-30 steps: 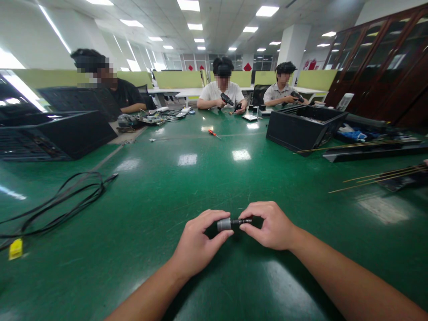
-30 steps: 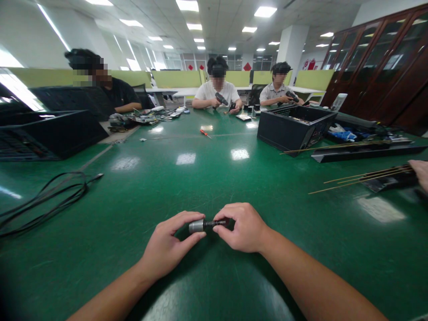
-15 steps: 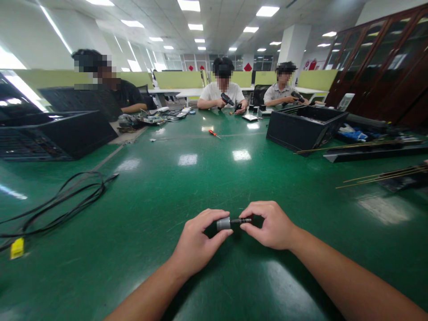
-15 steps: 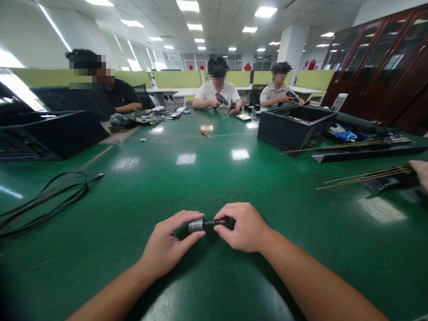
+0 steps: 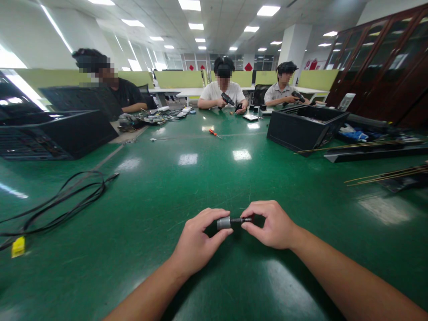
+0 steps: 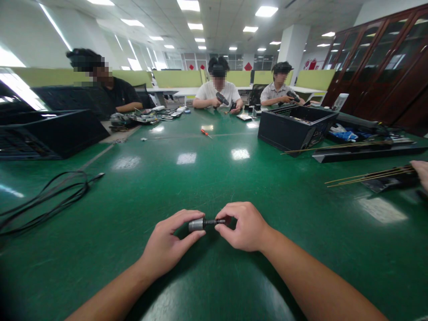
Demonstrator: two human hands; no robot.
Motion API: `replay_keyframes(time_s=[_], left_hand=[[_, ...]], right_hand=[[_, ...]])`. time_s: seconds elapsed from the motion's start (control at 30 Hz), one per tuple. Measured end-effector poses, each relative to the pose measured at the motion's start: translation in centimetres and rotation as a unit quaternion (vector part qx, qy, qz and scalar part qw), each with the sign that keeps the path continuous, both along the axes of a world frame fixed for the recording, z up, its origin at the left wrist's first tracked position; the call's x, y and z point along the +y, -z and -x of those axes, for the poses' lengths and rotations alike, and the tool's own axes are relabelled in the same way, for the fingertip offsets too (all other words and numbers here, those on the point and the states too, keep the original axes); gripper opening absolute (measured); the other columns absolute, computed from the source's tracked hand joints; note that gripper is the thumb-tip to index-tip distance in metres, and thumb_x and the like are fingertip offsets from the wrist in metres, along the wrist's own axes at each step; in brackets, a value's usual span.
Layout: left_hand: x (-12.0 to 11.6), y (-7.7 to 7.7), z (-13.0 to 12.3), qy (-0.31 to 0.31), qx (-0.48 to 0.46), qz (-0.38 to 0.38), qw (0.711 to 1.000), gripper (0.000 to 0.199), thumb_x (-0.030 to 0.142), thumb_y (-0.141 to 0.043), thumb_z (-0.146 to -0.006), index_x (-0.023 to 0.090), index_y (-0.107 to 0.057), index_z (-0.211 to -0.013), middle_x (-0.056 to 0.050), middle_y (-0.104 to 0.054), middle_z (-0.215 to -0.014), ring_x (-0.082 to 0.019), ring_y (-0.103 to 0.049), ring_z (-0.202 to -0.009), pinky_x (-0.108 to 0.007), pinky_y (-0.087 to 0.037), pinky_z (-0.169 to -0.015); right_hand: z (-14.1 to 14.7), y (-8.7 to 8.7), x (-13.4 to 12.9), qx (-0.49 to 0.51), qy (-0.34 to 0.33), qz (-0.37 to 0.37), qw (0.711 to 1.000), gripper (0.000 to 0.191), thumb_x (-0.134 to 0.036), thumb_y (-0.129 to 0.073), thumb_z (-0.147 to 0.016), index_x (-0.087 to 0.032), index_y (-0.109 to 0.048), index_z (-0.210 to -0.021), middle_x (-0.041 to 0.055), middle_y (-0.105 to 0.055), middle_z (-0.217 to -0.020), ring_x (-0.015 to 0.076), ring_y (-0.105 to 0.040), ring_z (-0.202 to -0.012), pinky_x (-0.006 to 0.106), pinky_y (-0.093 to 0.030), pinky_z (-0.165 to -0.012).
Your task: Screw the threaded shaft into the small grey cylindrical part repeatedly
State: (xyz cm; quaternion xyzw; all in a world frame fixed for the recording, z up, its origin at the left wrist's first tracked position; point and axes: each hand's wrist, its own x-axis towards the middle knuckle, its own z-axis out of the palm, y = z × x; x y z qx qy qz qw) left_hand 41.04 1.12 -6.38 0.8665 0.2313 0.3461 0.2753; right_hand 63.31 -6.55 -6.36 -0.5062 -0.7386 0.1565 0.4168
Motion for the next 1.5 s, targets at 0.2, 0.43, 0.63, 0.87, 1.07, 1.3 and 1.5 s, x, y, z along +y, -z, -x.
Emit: replay_keyframes(time_s=[0.2, 0.43, 0.63, 0.87, 1.07, 1.3, 1.5], left_hand=[[0.14, 0.33, 0.14, -0.002, -0.003, -0.001, 1.000, 0.032, 0.019, -0.076, -0.083, 0.025, -0.069, -0.113, -0.002, -0.073, -0.105, -0.018, -0.069, -0.096, -0.031, -0.053, -0.088], [0.26, 0.30, 0.16, -0.003, -0.002, -0.007, 1.000, 0.033, 0.020, -0.076, -0.083, 0.025, -0.068, -0.114, -0.002, -0.073, -0.106, -0.018, -0.068, -0.097, -0.030, -0.053, -0.088], [0.30, 0.40, 0.26, -0.002, -0.007, -0.017, 1.000, 0.033, 0.019, -0.076, -0.083, 0.025, -0.068, -0.115, -0.001, -0.073, -0.106, -0.017, -0.068, -0.096, -0.029, -0.053, -0.089], [0.29, 0.20, 0.33, -0.005, -0.005, -0.021, 1.000, 0.032, 0.020, -0.075, -0.084, 0.025, -0.068, -0.115, -0.001, -0.073, -0.106, -0.017, -0.068, -0.097, -0.029, -0.053, -0.089], [0.39, 0.19, 0.35, -0.008, -0.005, -0.024, 1.000, 0.031, 0.020, -0.075, -0.084, 0.024, -0.068, -0.114, -0.002, -0.073, -0.105, -0.017, -0.068, -0.096, -0.029, -0.053, -0.088], [0.38, 0.05, 0.25, -0.011, -0.003, -0.035, 0.999, 0.031, 0.021, -0.074, -0.084, 0.024, -0.067, -0.115, -0.002, -0.073, -0.106, -0.018, -0.069, -0.097, -0.029, -0.053, -0.088], [0.36, 0.04, 0.29, -0.013, 0.001, -0.033, 0.999, 0.030, 0.022, -0.074, -0.085, 0.025, -0.067, -0.115, -0.002, -0.073, -0.106, -0.017, -0.068, -0.097, -0.029, -0.053, -0.088]], right_hand=[[-0.07, 0.05, 0.09, 0.001, -0.002, -0.003, 1.000, 0.008, -0.017, -0.069, -0.080, -0.019, -0.071, -0.088, 0.0016, -0.071, -0.077, 0.0158, -0.065, -0.070, 0.027, -0.048, -0.069], [-0.07, 0.07, 0.16, 0.004, 0.004, 0.001, 1.000, 0.008, -0.016, -0.070, -0.080, -0.019, -0.072, -0.087, 0.0013, -0.071, -0.077, 0.0155, -0.065, -0.070, 0.027, -0.048, -0.069], [-0.03, -0.15, 0.06, 0.007, 0.005, 0.001, 1.000, 0.008, -0.016, -0.070, -0.080, -0.019, -0.072, -0.087, 0.0012, -0.071, -0.077, 0.0154, -0.065, -0.070, 0.027, -0.048, -0.069], [-0.15, -0.22, 0.18, 0.010, 0.006, 0.000, 1.000, 0.007, -0.016, -0.069, -0.080, -0.019, -0.072, -0.086, 0.0014, -0.071, -0.076, 0.0152, -0.065, -0.069, 0.027, -0.048, -0.068], [-0.25, -0.22, 0.23, 0.009, 0.008, 0.005, 1.000, 0.008, -0.016, -0.069, -0.080, -0.019, -0.073, -0.086, 0.0013, -0.072, -0.077, 0.0153, -0.066, -0.069, 0.027, -0.049, -0.069], [-0.40, -0.04, 0.25, 0.004, 0.012, 0.003, 1.000, 0.007, -0.017, -0.070, -0.080, -0.019, -0.072, -0.086, 0.0012, -0.072, -0.077, 0.0153, -0.066, -0.069, 0.027, -0.049, -0.069], [-0.47, -0.03, 0.23, 0.006, 0.013, 0.004, 1.000, 0.006, -0.016, -0.070, -0.080, -0.019, -0.072, -0.086, 0.0013, -0.072, -0.077, 0.0154, -0.066, -0.069, 0.027, -0.049, -0.069]])
